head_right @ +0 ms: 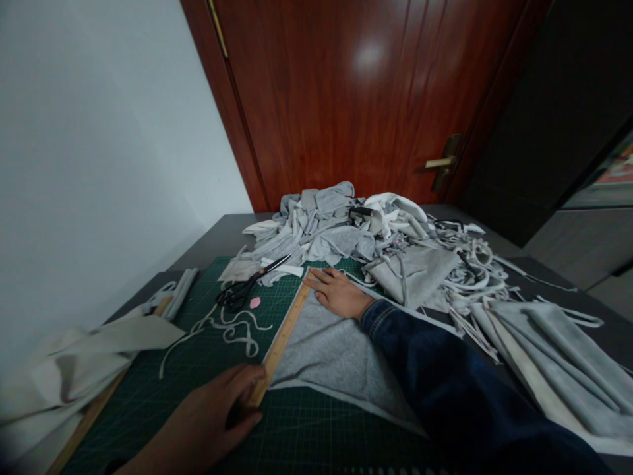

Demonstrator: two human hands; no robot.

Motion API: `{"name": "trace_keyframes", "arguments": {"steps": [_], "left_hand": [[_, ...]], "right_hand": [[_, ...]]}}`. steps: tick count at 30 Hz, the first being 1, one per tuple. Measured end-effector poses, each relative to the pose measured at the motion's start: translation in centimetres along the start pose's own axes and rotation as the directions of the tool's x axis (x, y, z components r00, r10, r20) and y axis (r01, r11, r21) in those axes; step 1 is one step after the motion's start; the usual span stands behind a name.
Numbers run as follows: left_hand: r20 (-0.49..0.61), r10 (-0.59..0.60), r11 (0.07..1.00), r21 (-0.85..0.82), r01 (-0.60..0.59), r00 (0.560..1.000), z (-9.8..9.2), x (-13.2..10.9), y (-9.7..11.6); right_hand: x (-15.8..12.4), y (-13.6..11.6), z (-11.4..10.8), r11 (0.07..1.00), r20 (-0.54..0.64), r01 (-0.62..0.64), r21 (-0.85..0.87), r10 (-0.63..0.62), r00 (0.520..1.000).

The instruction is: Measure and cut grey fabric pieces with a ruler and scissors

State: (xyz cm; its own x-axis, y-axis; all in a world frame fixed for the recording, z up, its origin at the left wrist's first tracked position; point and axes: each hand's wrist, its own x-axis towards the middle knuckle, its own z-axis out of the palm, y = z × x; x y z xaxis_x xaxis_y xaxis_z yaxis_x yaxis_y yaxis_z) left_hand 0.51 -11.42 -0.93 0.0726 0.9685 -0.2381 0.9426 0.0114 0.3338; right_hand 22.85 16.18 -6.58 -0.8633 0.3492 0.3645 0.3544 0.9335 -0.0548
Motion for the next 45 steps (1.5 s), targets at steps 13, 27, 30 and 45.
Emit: {"name": "trace_keyframes", "arguments": {"steps": [13, 27, 30, 45], "left_hand": [[0.015, 0.002, 0.999, 0.042, -0.003, 1.0, 0.0, 0.0, 0.0], [0.049, -0.024, 0.999, 0.03, 0.023, 0.999, 0.1, 0.3, 0.3], [0.049, -0.02, 0.999, 0.044, 0.018, 0.999, 0.3, 0.4, 0.3], [-0.085, 0.065, 0.995, 0.084, -0.058, 0.994, 1.7, 0.9, 0.5]], "right_hand": [[0.0, 0.1, 0.1, 1.0, -0.014, -0.027, 0.012, 0.027, 1.0], [-0.1, 0.1, 0.3, 1.0, -0.003, -0.015, 0.017, 0.015, 1.0], [-0.1, 0.2, 0.4, 1.0, -0.016, -0.019, 0.019, 0.019, 1.0], [0.0, -0.2, 0.1, 1.0, -0.018, -0.008, -0.01, 0.008, 1.0]]}}
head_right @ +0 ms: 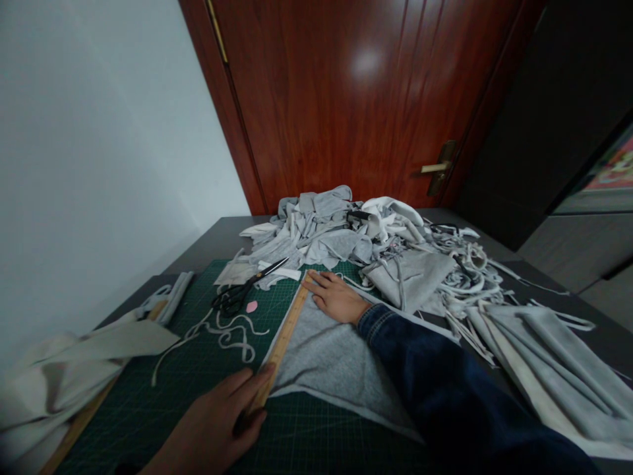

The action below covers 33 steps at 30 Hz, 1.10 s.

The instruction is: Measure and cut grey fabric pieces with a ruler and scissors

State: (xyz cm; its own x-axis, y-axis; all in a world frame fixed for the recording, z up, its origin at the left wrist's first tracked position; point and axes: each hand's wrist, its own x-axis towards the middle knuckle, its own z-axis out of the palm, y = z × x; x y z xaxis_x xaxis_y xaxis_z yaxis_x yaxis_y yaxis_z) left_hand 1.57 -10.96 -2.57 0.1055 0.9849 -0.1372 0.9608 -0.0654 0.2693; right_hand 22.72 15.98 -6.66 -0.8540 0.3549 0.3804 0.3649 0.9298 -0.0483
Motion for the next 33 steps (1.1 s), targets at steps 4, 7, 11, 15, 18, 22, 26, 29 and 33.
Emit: {"name": "trace_keyframes", "arguments": {"steps": [4, 7, 11, 15, 18, 22, 26, 29, 33], "left_hand": [[0.026, -0.009, 1.0, 0.012, 0.009, 1.0, -0.4, 0.1, 0.3], [0.052, -0.029, 1.0, 0.012, 0.029, 0.998, -0.8, 0.0, 0.6], [0.065, -0.038, 0.999, -0.017, 0.039, 0.997, -1.5, -0.3, 0.9], [0.145, 0.031, 0.984, -0.176, -0.005, 0.989, -3.7, 1.0, -0.3], [0.167, 0.104, 0.974, -0.218, -0.066, 0.98, -6.2, 4.3, -3.0], [-0.259, -0.123, 0.986, 0.078, 0.148, 0.958, -8.4, 9.5, -7.4], [-0.26, -0.155, 0.981, 0.075, 0.18, 0.953, -8.4, 12.3, -9.5], [-0.249, -0.181, 0.982, 0.009, 0.189, 0.952, -8.3, 12.9, -9.9], [-0.182, -0.223, 0.967, -0.168, 0.193, 0.958, -9.2, 13.3, -10.6]], "right_hand": [[0.0, 0.2, 0.0, 1.0, 0.005, -0.017, 0.019, 0.017, 1.0], [0.1, 0.0, -0.6, 0.999, 0.016, -0.034, 0.04, 0.033, 0.999], [0.0, -2.3, -2.6, 0.993, 0.021, -0.004, 0.118, 0.001, 1.0], [-0.9, -6.2, -3.5, 0.955, 0.079, 0.066, 0.289, -0.093, 0.993], [-1.5, -8.0, -2.8, 0.928, 0.111, 0.045, 0.37, -0.093, 0.989], [-1.8, -8.2, -1.8, 0.924, 0.09, 0.041, 0.38, -0.081, 0.993], [-1.8, -7.9, -1.8, 0.921, 0.057, 0.06, 0.385, -0.089, 0.994], [-1.8, -8.0, -1.9, 0.923, 0.054, 0.07, 0.378, -0.097, 0.994], [-1.8, -8.0, -1.9, 0.926, 0.042, 0.071, 0.371, -0.093, 0.995]]}}
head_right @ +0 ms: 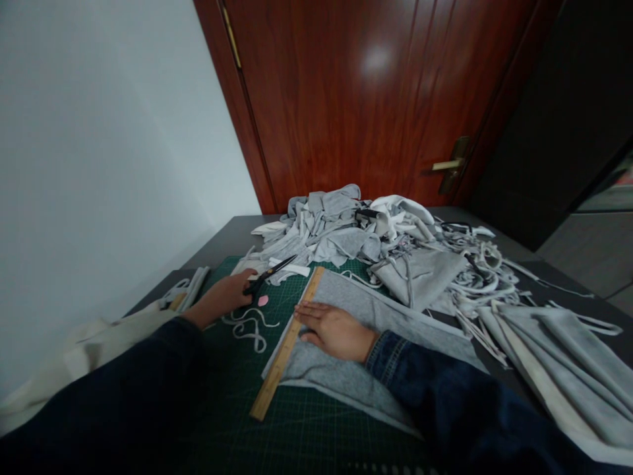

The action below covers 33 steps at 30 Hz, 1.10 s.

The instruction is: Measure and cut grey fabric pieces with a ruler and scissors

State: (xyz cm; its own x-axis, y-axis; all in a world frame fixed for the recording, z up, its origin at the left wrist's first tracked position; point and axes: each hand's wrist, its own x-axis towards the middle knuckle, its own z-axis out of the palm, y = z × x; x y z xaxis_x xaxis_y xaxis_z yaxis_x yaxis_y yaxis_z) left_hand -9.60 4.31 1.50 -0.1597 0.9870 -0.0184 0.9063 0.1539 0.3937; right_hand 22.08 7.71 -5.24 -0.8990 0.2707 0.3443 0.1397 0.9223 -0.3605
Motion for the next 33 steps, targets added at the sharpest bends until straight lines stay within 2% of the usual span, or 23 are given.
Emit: {"name": "trace_keyframes", "arguments": {"steps": [3, 5, 7, 10, 13, 16, 18, 22, 28, 33], "left_hand": [[0.084, -0.058, 0.975, -0.21, 0.075, 0.995, -1.1, 0.1, -0.5], [0.157, -0.07, 0.922, -0.368, 0.124, 0.985, -1.7, -0.5, -0.6], [0.214, -0.051, 0.843, -0.514, 0.157, 0.975, -2.0, -1.8, -0.5], [0.25, 0.012, 0.71, -0.684, 0.168, 0.968, -2.1, -4.9, 0.3], [0.313, 0.122, 0.625, -0.762, 0.172, 0.942, -2.0, -8.8, 1.8], [0.425, 0.181, 0.627, -0.744, 0.229, 0.887, -1.7, -11.9, 3.6], [0.445, 0.175, 0.635, -0.733, 0.245, 0.878, -1.4, -13.0, 4.5], [0.398, 0.153, 0.609, -0.759, 0.231, 0.905, -0.3, -13.3, 5.3], [0.49, 0.132, 0.41, -0.818, 0.402, 0.862, 1.1, -12.0, 5.2], [0.482, 0.15, 0.415, -0.823, 0.387, 0.863, 1.0, -10.5, 5.1]], "right_hand": [[0.0, 0.1, 0.1, 1.0, -0.001, 0.01, -0.001, -0.01, 1.0], [-0.1, 0.2, 0.1, 1.0, -0.002, 0.015, -0.004, -0.015, 1.0], [-0.1, 0.3, 0.2, 1.0, -0.013, 0.018, 0.0, -0.018, 1.0], [-0.2, 0.3, 0.2, 1.0, -0.023, 0.018, 0.007, -0.018, 1.0], [-0.4, 0.1, 0.1, 1.0, -0.011, 0.022, 0.006, -0.022, 1.0], [-0.6, -0.2, 0.1, 1.0, 0.01, 0.024, -0.006, -0.024, 1.0], [-0.6, -0.2, 0.1, 1.0, 0.019, 0.023, -0.014, -0.023, 1.0], [-0.6, 0.0, 0.3, 1.0, 0.006, 0.022, -0.015, -0.022, 1.0], [-0.6, -0.4, 0.5, 0.998, 0.011, -0.064, -0.015, 0.064, 0.998], [-0.8, -0.8, 0.4, 0.995, 0.016, -0.099, -0.001, 0.099, 0.995]]}}
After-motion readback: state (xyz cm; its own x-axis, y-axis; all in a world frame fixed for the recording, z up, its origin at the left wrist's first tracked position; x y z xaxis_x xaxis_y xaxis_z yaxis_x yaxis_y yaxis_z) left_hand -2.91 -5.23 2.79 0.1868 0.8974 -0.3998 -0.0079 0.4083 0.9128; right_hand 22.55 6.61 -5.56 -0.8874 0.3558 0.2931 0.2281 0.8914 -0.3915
